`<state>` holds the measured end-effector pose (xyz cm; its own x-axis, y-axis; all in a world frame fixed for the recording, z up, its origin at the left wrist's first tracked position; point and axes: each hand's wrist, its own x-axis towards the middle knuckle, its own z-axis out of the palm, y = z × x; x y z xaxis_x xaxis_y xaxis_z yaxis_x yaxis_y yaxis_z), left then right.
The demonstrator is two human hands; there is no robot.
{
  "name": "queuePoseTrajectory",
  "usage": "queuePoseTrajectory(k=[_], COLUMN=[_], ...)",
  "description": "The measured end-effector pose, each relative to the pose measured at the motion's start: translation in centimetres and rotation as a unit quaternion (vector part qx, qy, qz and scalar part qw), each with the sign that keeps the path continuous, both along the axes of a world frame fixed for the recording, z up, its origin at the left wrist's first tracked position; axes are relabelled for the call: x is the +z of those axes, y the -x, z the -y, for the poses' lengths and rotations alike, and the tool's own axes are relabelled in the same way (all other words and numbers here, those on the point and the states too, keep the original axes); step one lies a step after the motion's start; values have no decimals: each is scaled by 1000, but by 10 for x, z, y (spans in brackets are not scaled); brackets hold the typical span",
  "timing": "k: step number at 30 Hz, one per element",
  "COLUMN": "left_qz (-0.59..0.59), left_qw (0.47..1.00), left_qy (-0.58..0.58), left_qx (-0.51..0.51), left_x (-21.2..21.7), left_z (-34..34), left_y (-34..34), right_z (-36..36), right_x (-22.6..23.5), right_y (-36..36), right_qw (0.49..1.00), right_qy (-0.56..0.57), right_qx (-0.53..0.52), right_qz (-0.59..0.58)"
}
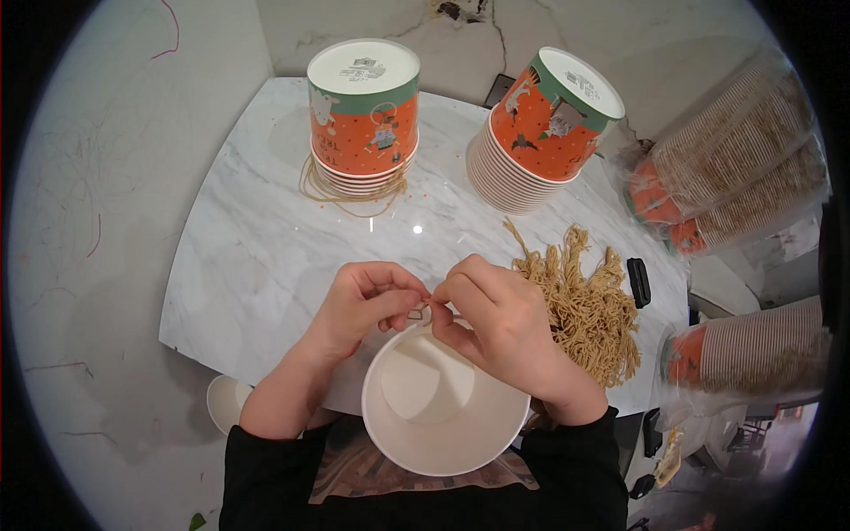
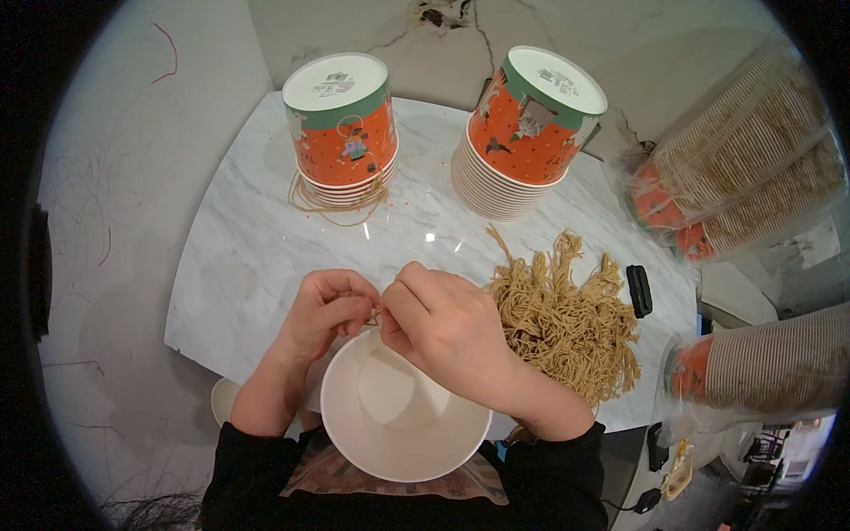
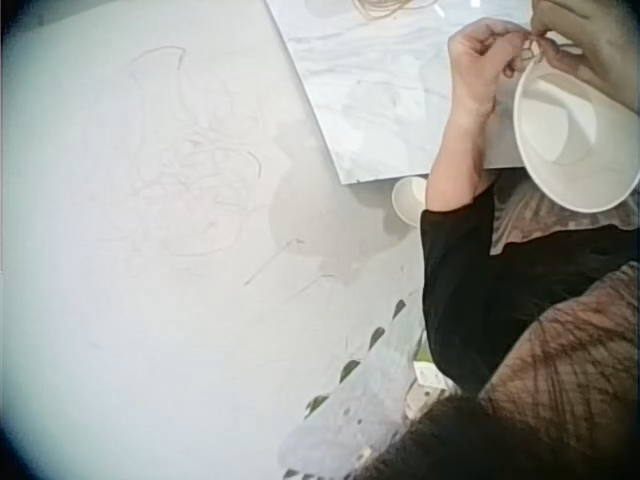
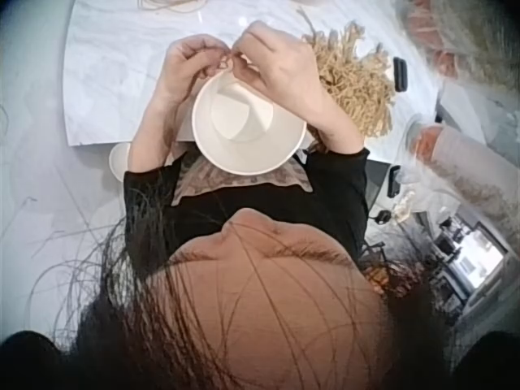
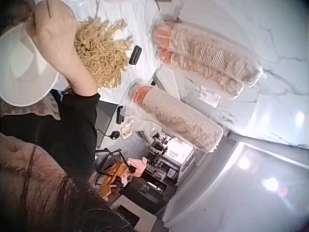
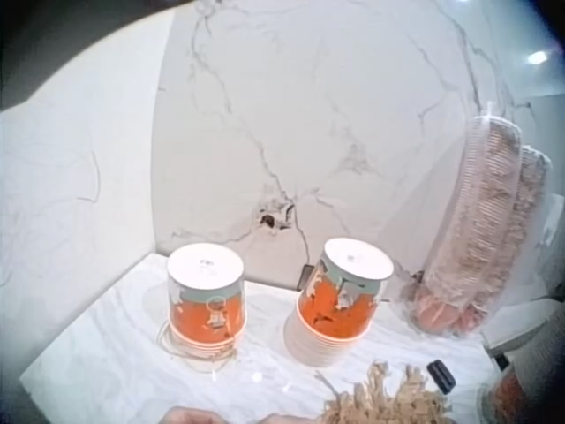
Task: Threading string handles into pre-punched holes of festive paper buckets.
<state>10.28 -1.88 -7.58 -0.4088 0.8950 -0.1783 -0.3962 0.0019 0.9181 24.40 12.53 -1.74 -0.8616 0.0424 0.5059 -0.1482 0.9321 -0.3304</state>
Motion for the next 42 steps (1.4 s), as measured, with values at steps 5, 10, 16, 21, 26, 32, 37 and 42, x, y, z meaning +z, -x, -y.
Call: queuePoseTrajectory(k=[5,10,16,21,26,32,37,42], left_qz=[36,10,-5,-3,3,39,43,66], left_qw=[999,1000,999,998,999,998,997,996], left_qy=[-6,-16,-26,-31,-22,-53,-54,-62], left_qx=[-12,-25,-42,-47,-32,-23,-32,-28], left_x=[-1,-6,-10,-10,-6,-12,-10,-15], left_z=[2,3,3,2,3,3,4,6], left_y=[2,5,6,5,5,11,11,15], right_z=[0,1,3,4,2,0,1,2], right_x=[-1,0,0,0,2,2,6,9], right_y=[0,-1,0,0,-1,-3,-4,-5], right_qw=[1000,1000,1000,1000,999,984,971,969], right_qy=[-1,2,-2,-4,26,156,195,198], right_qx=[3,5,5,3,0,1,11,15], right_qz=[1,12,10,7,26,92,136,146])
